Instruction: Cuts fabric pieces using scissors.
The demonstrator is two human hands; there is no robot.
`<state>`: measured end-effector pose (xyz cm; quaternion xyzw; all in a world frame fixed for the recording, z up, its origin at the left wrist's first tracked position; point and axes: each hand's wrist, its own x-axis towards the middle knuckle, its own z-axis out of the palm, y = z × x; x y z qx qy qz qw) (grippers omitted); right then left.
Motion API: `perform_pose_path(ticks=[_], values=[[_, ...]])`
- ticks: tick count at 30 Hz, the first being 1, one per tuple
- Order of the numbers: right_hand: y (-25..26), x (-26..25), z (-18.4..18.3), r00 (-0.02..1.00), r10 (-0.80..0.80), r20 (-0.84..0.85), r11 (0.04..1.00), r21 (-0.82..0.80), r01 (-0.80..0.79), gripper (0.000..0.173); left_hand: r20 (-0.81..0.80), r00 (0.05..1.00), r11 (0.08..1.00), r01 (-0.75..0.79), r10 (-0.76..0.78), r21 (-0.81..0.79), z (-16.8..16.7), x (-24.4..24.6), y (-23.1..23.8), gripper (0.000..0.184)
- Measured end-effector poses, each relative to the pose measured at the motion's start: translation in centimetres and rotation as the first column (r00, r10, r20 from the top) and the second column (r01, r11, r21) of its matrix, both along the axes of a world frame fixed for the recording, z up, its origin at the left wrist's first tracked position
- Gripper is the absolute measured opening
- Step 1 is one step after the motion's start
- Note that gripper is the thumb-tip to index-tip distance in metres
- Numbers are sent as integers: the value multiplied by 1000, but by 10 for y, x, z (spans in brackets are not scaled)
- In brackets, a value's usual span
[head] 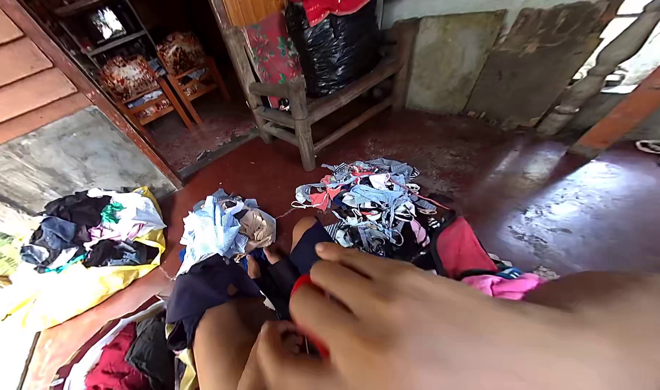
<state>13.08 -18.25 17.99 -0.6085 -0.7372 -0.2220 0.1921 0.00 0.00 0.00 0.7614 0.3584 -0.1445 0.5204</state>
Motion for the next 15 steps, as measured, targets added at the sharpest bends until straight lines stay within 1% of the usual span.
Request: perform_pose_path(ticks=[1, 2, 3, 4, 5, 6, 7, 8, 9, 10, 11, 12, 13, 14, 15], values=[[11, 15, -17, 999, 7, 42, 994, -111, -2, 22, 218, 976, 998, 10, 6, -69, -14, -12, 3, 19], [18, 29, -36, 999, -48, 22, 969, -241, 52, 22, 431, 903, 979, 76, 12, -187, -42, -19, 16, 19], [22, 44, -57, 989, -145, -30, 921, -370, 124, 21, 565, 825, 956, 153, 16, -250, -61, -19, 28, 22], [25, 59, -77, 961, -265, -80, 841, -506, 189, 19, 648, 761, 954, 187, 10, -234, -68, -14, 37, 24], [28, 75, -95, 918, -383, -101, 734, -637, 236, 20, 691, 723, 973, 164, -7, -162, -67, -6, 45, 24], [31, 91, -112, 870, -486, -84, 614, -741, 272, 22, 702, 711, 994, 102, -40, -46, -64, 5, 51, 26], [32, 104, -129, 826, -562, -36, 492, -818, 299, 23, 677, 731, 994, 19, -85, 104, -60, 17, 58, 27], [32, 114, -144, 794, -608, 5, 382, -874, 299, 25, 619, 773, 961, -45, -139, 272, -58, 31, 65, 31], [31, 122, -158, 780, -625, 34, 294, -915, 275, 30, 549, 816, 910, -72, -182, 409, -59, 45, 72, 35], [29, 128, -171, 779, -626, 38, 239, -941, 238, 46, 479, 849, 858, -63, -222, 509, -63, 59, 80, 39], [28, 130, -183, 782, -622, 41, 195, -959, 206, 64, 398, 879, 824, -12, -261, 567, -70, 71, 88, 48], [26, 130, -191, 789, -613, 40, 170, -969, 181, 75, 315, 901, 803, 58, -298, 594, -80, 81, 96, 62], [26, 128, -195, 798, -602, 43, 152, -974, 167, 78, 222, 917, 790, 141, -331, 596, -88, 89, 102, 78], [25, 125, -199, 805, -593, 39, 144, -978, 154, 75, 123, 925, 787, 230, -359, 573, -94, 95, 105, 91], [23, 122, -202, 811, -584, 27, 150, -979, 140, 69, 42, 921, 786, 306, -387, 537, -94, 98, 104, 98]])
